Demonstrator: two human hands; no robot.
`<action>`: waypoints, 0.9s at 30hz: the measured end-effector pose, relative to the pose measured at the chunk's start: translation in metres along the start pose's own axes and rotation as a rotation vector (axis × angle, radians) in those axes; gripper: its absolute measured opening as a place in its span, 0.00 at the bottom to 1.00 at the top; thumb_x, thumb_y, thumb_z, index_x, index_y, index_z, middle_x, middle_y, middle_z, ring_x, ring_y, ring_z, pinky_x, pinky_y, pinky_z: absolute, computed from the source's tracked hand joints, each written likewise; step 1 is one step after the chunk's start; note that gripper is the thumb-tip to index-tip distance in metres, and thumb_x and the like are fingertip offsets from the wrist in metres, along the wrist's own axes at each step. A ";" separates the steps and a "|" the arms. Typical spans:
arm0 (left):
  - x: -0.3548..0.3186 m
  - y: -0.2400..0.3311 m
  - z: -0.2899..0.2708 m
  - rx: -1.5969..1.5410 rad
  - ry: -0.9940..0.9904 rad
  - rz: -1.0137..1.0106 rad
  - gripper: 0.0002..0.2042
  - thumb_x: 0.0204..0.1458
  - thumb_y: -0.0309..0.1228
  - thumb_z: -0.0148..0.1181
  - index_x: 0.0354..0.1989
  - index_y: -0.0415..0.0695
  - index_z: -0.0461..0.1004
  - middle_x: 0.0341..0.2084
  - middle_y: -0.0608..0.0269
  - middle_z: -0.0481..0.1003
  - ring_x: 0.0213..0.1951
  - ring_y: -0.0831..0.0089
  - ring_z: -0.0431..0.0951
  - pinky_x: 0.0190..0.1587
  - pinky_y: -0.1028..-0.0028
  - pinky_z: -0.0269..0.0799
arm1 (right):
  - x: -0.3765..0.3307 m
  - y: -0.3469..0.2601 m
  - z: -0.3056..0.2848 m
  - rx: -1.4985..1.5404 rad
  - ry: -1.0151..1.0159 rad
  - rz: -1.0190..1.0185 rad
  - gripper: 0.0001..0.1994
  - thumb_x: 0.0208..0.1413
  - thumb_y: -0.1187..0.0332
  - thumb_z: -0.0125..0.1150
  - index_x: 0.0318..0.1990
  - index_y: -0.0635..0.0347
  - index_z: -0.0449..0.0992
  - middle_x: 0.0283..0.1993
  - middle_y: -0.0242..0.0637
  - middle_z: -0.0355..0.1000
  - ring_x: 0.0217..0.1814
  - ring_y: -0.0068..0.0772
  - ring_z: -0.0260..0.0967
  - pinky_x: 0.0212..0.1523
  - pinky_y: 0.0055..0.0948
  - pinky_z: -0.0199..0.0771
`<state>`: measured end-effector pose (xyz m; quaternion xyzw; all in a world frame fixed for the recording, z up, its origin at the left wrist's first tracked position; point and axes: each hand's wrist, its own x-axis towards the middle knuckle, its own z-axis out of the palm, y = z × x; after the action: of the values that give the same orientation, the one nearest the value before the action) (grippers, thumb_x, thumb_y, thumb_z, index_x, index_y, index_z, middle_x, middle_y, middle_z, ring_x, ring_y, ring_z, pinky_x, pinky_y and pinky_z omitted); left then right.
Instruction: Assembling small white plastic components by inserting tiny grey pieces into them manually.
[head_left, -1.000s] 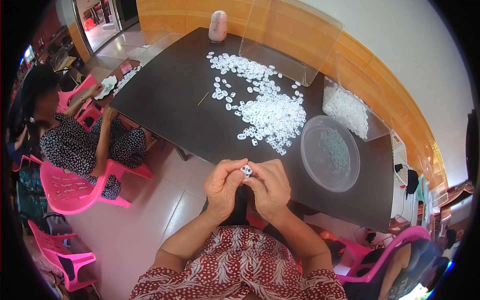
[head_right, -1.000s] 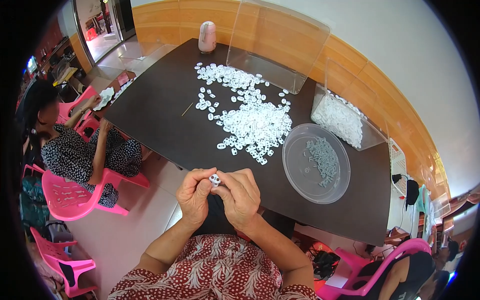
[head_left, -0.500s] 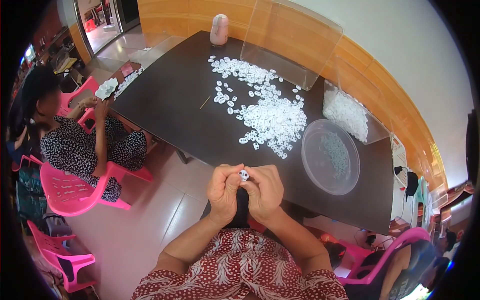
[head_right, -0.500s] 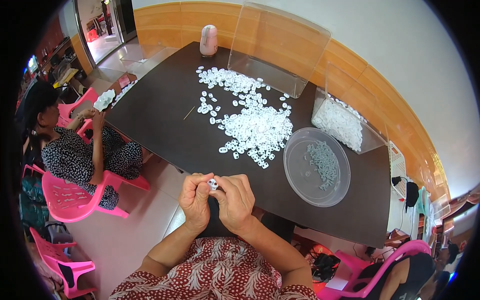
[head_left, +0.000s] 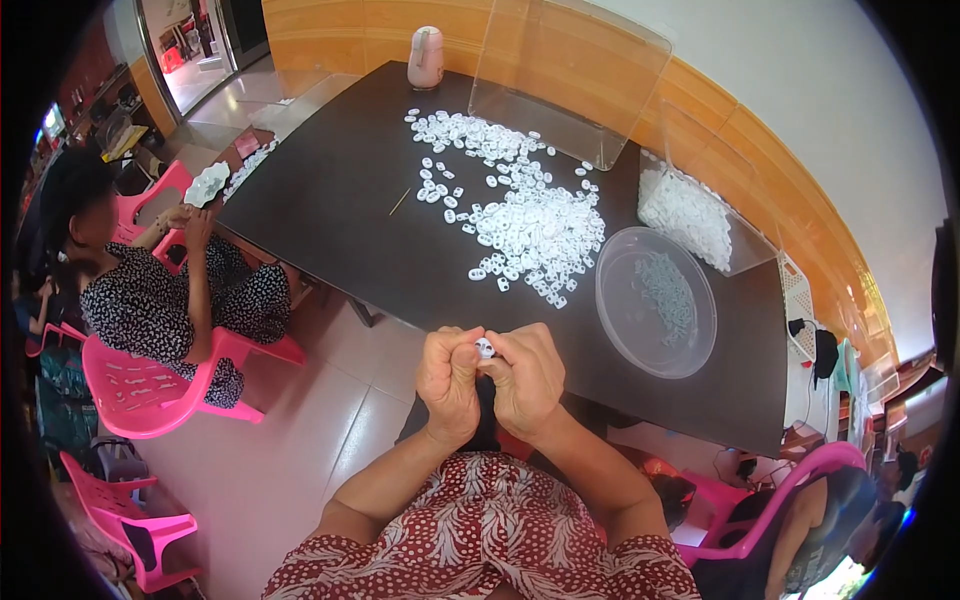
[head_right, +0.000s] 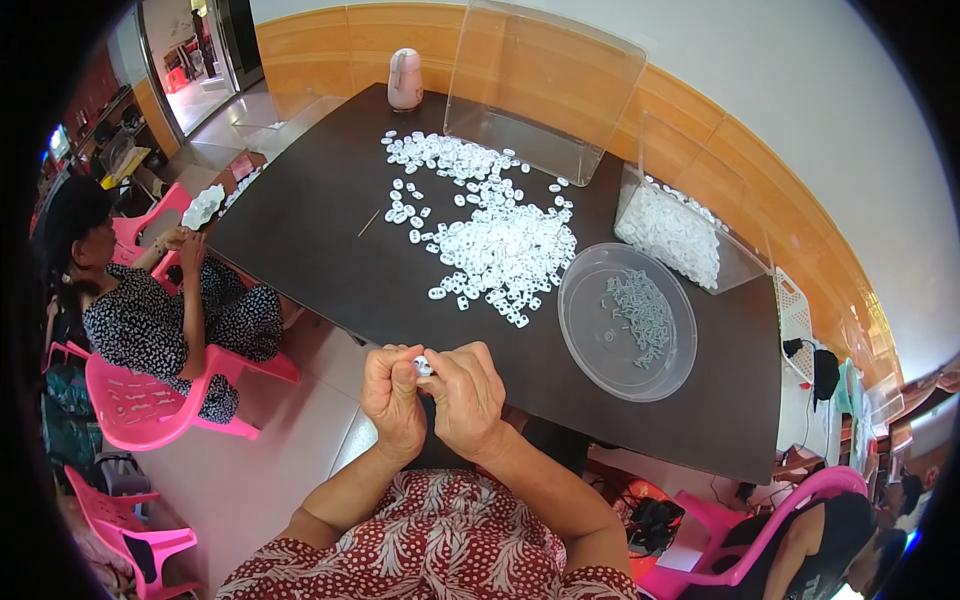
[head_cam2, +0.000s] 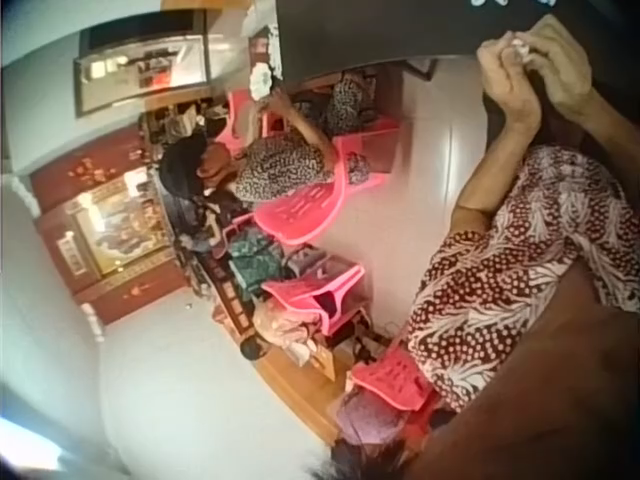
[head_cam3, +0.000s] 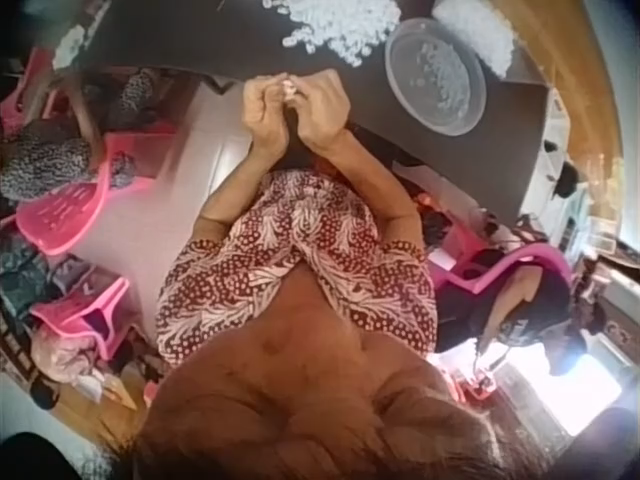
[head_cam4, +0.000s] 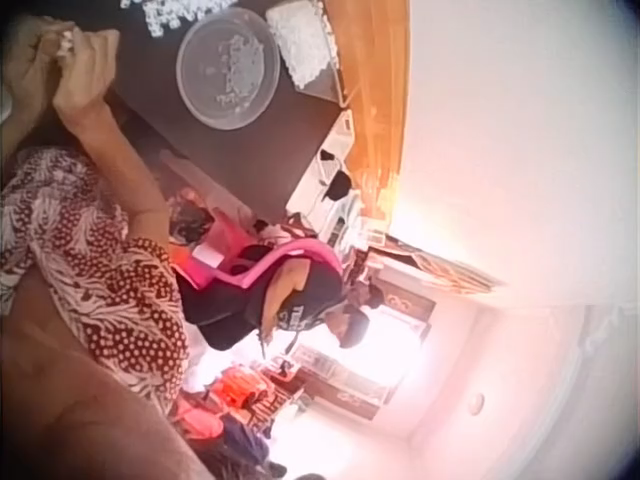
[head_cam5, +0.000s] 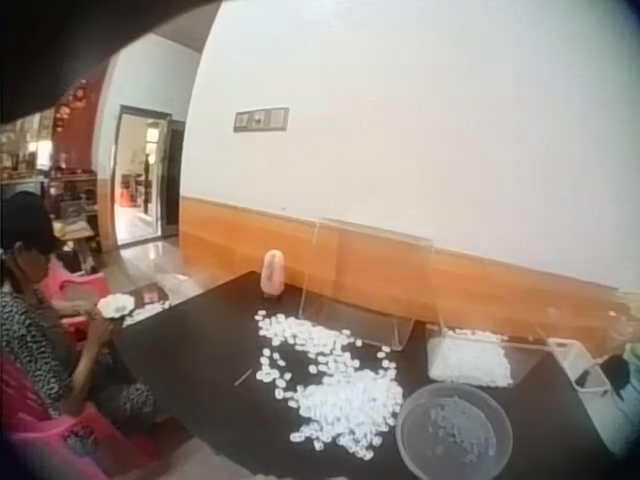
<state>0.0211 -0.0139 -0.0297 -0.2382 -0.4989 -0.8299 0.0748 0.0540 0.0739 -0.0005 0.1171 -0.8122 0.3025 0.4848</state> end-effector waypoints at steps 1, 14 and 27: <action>-0.001 -0.001 0.000 -0.008 0.011 -0.021 0.09 0.59 0.32 0.51 0.37 0.36 0.69 0.25 0.68 0.65 0.24 0.84 0.62 0.25 0.84 0.60 | 0.000 0.001 0.001 0.004 0.008 0.003 0.13 0.45 0.77 0.64 0.39 0.68 0.71 0.29 0.41 0.71 0.27 0.40 0.66 0.27 0.31 0.67; 0.021 0.020 0.007 0.100 -0.084 -0.074 0.02 0.55 0.21 0.52 0.34 0.36 0.72 0.28 0.64 0.70 0.31 0.80 0.69 0.34 0.82 0.65 | 0.015 0.001 -0.016 0.072 -0.028 0.119 0.12 0.42 0.78 0.65 0.37 0.68 0.73 0.33 0.42 0.71 0.33 0.42 0.66 0.33 0.34 0.68; 0.038 0.004 -0.016 0.190 -0.152 -0.350 0.11 0.58 0.28 0.50 0.48 0.38 0.68 0.34 0.62 0.75 0.33 0.81 0.72 0.34 0.82 0.67 | 0.101 0.097 -0.145 -0.388 0.163 0.683 0.09 0.52 0.69 0.58 0.36 0.67 0.76 0.33 0.41 0.75 0.35 0.30 0.72 0.39 0.26 0.69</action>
<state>-0.0160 -0.0250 -0.0152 -0.2016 -0.6128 -0.7593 -0.0860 0.0607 0.2488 0.0999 -0.2776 -0.8054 0.2954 0.4324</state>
